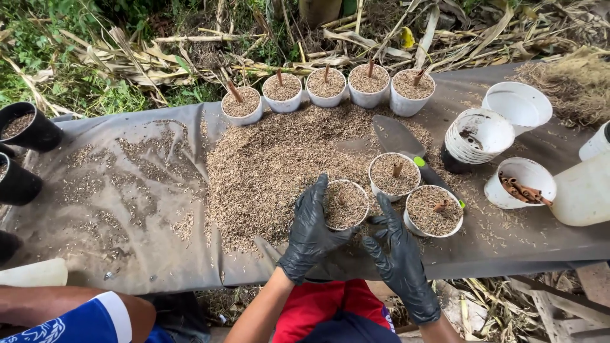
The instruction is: Filling plastic cups with soil substrate and preparing them for plant cuttings at an outdoor workstation.
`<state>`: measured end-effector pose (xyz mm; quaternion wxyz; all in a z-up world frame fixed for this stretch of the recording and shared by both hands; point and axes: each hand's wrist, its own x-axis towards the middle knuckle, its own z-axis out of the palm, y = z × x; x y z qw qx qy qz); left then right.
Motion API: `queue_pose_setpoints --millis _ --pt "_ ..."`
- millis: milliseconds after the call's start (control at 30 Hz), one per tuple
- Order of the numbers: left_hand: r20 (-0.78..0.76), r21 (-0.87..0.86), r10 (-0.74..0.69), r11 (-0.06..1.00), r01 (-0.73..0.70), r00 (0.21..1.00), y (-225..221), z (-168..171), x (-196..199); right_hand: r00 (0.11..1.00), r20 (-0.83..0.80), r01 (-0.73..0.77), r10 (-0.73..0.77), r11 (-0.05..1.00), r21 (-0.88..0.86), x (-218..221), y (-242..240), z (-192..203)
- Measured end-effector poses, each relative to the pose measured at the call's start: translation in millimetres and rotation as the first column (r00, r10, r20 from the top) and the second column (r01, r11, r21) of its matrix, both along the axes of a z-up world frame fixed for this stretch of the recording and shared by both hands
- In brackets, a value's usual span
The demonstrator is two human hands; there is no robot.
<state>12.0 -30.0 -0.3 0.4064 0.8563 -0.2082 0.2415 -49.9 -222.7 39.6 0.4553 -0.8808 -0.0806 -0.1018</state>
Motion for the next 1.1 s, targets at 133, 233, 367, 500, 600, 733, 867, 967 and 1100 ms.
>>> queue_pose_setpoints --millis 133,233,367,500,600,733,867,967,1100 --pt "0.040 0.015 0.000 1.000 0.000 0.999 0.0 5.5 -5.9 0.975 0.195 -0.089 0.105 0.992 -0.091 -1.7 11.1 11.4" --pt "0.002 0.001 -0.030 1.000 0.030 1.000 1.7 4.0 -5.9 0.963 0.239 -0.088 0.121 0.986 -0.143 0.1 11.9 12.4" --pt "0.174 -0.028 -0.058 0.998 0.064 0.983 2.6 -3.8 -4.4 0.946 0.282 -0.107 0.158 0.977 -0.186 5.4 8.0 10.2" --pt "0.087 -0.045 -0.030 0.998 0.034 0.996 3.6 1.6 -12.8 0.941 0.268 -0.167 0.205 0.973 -0.159 4.4 6.4 10.6" --pt "0.063 -0.051 -0.080 0.995 0.083 0.995 5.6 4.8 -15.0 0.940 0.260 -0.199 0.221 0.974 -0.107 7.9 8.8 19.5" --pt "0.117 -0.068 -0.170 0.982 0.179 0.978 7.7 14.5 -20.5 0.918 0.264 -0.270 0.296 0.954 -0.130 19.5 3.2 16.4" --pt "0.155 -0.060 -0.173 0.981 0.184 0.973 12.5 13.6 -25.3 0.930 0.170 -0.317 0.325 0.946 -0.071 17.0 6.1 28.5" --pt "0.122 -0.049 -0.188 0.980 0.195 0.974 14.7 10.6 -25.1 0.924 0.188 -0.318 0.332 0.943 -0.100 14.0 5.5 29.8" --pt "0.136 -0.055 -0.173 0.982 0.182 0.975 12.9 15.9 -30.1 0.875 0.265 -0.290 0.405 0.877 -0.383 15.5 1.7 25.7"
